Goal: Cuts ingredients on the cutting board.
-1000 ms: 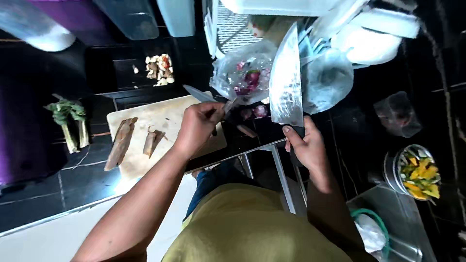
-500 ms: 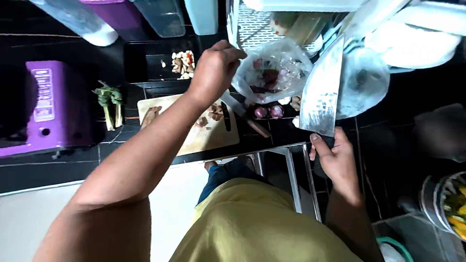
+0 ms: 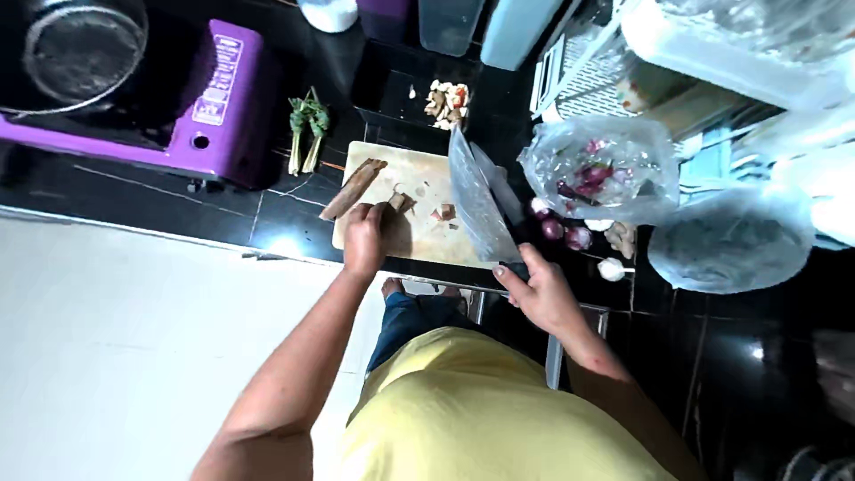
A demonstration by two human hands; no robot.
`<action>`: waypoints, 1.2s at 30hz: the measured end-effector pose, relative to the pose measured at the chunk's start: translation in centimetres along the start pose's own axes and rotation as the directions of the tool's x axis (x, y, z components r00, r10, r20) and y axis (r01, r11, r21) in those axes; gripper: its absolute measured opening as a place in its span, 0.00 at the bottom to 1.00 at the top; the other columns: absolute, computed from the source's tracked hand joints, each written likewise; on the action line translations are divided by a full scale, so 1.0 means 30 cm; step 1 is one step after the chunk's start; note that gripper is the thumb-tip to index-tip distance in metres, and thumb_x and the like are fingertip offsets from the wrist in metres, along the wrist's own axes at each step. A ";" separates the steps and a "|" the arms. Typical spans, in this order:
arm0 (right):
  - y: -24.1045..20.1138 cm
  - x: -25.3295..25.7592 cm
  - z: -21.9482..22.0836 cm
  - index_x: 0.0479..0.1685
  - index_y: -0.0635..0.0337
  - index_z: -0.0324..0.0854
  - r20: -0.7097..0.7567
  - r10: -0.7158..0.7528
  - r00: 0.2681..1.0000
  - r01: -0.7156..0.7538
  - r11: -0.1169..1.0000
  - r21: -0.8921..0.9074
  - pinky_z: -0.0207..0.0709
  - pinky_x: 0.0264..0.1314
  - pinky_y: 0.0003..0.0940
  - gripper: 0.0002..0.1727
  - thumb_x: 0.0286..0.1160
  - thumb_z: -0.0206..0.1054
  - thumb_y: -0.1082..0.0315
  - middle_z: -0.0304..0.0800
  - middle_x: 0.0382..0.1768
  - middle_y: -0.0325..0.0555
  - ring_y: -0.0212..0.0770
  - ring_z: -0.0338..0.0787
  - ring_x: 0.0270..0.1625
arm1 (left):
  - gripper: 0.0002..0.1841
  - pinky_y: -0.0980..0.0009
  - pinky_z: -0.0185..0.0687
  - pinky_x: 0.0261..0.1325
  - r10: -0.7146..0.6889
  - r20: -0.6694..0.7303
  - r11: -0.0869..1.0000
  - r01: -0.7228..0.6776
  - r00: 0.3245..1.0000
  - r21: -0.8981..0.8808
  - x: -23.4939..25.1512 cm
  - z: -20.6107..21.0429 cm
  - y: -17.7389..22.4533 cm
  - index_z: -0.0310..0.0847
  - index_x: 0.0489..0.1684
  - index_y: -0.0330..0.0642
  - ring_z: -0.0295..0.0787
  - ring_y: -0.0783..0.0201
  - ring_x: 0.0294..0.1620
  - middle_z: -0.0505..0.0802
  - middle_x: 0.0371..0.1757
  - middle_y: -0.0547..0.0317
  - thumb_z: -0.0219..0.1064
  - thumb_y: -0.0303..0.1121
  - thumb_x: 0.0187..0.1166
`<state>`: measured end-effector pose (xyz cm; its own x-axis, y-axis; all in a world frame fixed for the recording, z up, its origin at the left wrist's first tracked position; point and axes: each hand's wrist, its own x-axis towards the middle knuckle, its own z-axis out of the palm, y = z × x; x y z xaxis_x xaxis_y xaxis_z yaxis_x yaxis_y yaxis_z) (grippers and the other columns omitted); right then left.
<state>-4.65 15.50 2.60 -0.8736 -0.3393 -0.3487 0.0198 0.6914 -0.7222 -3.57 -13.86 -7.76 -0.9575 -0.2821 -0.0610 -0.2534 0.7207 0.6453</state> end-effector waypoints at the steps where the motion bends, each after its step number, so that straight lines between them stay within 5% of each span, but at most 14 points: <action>1: -0.022 0.026 0.024 0.65 0.61 0.77 0.036 0.015 0.999 -0.015 1.000 -0.015 0.87 0.33 0.32 0.20 0.85 0.64 0.56 0.88 0.30 0.43 0.33 0.88 0.24 | 0.20 0.38 0.77 0.73 0.008 -0.009 0.999 -0.009 1.000 -0.041 -0.006 0.017 0.003 0.85 0.64 0.31 0.84 0.33 0.68 0.88 0.62 0.30 0.75 0.27 0.73; 5: -0.067 0.143 0.110 0.68 0.61 0.74 0.121 0.146 0.982 -0.129 0.982 -0.139 0.87 0.39 0.42 0.20 0.87 0.64 0.57 0.87 0.30 0.50 0.42 0.89 0.27 | 0.17 0.41 0.81 0.68 0.160 -0.005 0.980 -0.159 0.987 -0.117 -0.038 0.092 0.029 0.88 0.57 0.34 0.88 0.38 0.61 0.91 0.56 0.36 0.76 0.27 0.71; 8: -0.074 0.189 0.140 0.70 0.59 0.73 0.101 0.228 0.969 -0.196 0.947 -0.256 0.86 0.43 0.46 0.21 0.88 0.62 0.56 0.87 0.32 0.52 0.46 0.91 0.31 | 0.19 0.42 0.79 0.70 0.183 0.026 0.977 -0.179 0.983 -0.115 -0.053 0.104 0.031 0.87 0.61 0.35 0.87 0.39 0.63 0.90 0.58 0.39 0.77 0.29 0.72; 11: -0.113 0.175 0.137 0.67 0.62 0.74 0.034 0.146 0.989 -0.127 0.933 -0.337 0.84 0.46 0.51 0.20 0.88 0.63 0.56 0.87 0.32 0.54 0.52 0.91 0.37 | 0.20 0.41 0.80 0.67 0.193 -0.023 0.977 -0.194 0.981 -0.090 -0.061 0.106 0.010 0.88 0.58 0.36 0.87 0.39 0.61 0.91 0.57 0.39 0.80 0.35 0.71; 15: -0.142 0.157 0.185 0.60 0.64 0.76 -0.059 -0.056 0.997 0.031 0.931 -0.364 0.85 0.38 0.51 0.18 0.85 0.65 0.59 0.86 0.26 0.52 0.52 0.91 0.32 | 0.16 0.40 0.79 0.65 0.191 -0.019 0.980 -0.192 0.981 -0.060 -0.060 0.114 0.001 0.90 0.54 0.35 0.87 0.38 0.58 0.91 0.54 0.39 0.78 0.35 0.73; 22: -0.162 0.209 0.236 0.64 0.61 0.74 0.052 0.060 0.997 -0.033 0.906 -0.423 0.84 0.43 0.54 0.18 0.88 0.62 0.58 0.88 0.29 0.53 0.55 0.92 0.37 | 0.14 0.41 0.81 0.59 0.212 -0.052 0.975 -0.214 0.976 -0.058 -0.046 0.116 -0.007 0.92 0.48 0.36 0.89 0.40 0.52 0.92 0.47 0.41 0.80 0.35 0.71; 25: -0.224 0.159 0.193 0.60 0.62 0.77 -0.036 -0.116 0.993 0.094 0.921 -0.378 0.83 0.34 0.48 0.17 0.86 0.64 0.58 0.85 0.24 0.49 0.49 0.89 0.29 | 0.15 0.41 0.80 0.61 0.206 -0.040 0.977 -0.208 0.978 -0.057 -0.043 0.116 -0.011 0.91 0.48 0.36 0.88 0.40 0.54 0.92 0.48 0.41 0.80 0.36 0.71; 29: -0.274 0.125 0.206 0.49 0.66 0.77 -0.257 -0.427 0.867 0.295 0.855 -0.426 0.81 0.23 0.35 0.14 0.81 0.65 0.62 0.82 0.24 0.45 0.40 0.84 0.22 | 0.14 0.41 0.80 0.61 0.200 -0.042 0.977 -0.203 0.979 -0.066 -0.043 0.116 -0.008 0.92 0.48 0.36 0.89 0.39 0.54 0.93 0.49 0.41 0.80 0.34 0.70; 31: -0.233 0.175 0.258 0.59 0.68 0.76 -0.109 -0.166 0.980 0.095 0.872 -0.480 0.87 0.35 0.51 0.18 0.86 0.63 0.61 0.88 0.29 0.56 0.54 0.93 0.31 | 0.13 0.41 0.81 0.60 0.201 -0.043 0.978 -0.203 0.979 -0.052 -0.046 0.119 -0.011 0.92 0.47 0.36 0.89 0.40 0.54 0.93 0.48 0.41 0.78 0.34 0.72; 33: -0.205 0.234 0.292 0.68 0.63 0.72 0.046 0.111 0.993 -0.069 0.837 -0.543 0.85 0.47 0.58 0.20 0.90 0.58 0.58 0.90 0.34 0.59 0.61 0.94 0.42 | 0.12 0.42 0.82 0.60 0.208 -0.047 0.977 -0.210 0.977 -0.039 -0.046 0.121 -0.014 0.92 0.46 0.35 0.90 0.40 0.53 0.93 0.47 0.42 0.77 0.35 0.73; 36: -0.221 0.270 0.268 0.71 0.61 0.71 0.112 0.171 0.979 -0.080 0.826 -0.558 0.85 0.47 0.60 0.21 0.89 0.59 0.57 0.90 0.37 0.60 0.62 0.94 0.44 | 0.13 0.42 0.81 0.61 0.194 -0.034 0.980 -0.195 0.980 -0.036 -0.044 0.126 -0.014 0.91 0.46 0.35 0.89 0.40 0.53 0.93 0.47 0.41 0.77 0.36 0.73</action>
<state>-7.95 3.04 -0.26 -0.7972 -0.2857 -0.5318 -0.1848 0.9541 -0.2356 -2.73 -11.40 -10.82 -0.9831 -0.1588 0.0913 -0.0570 0.7387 0.6716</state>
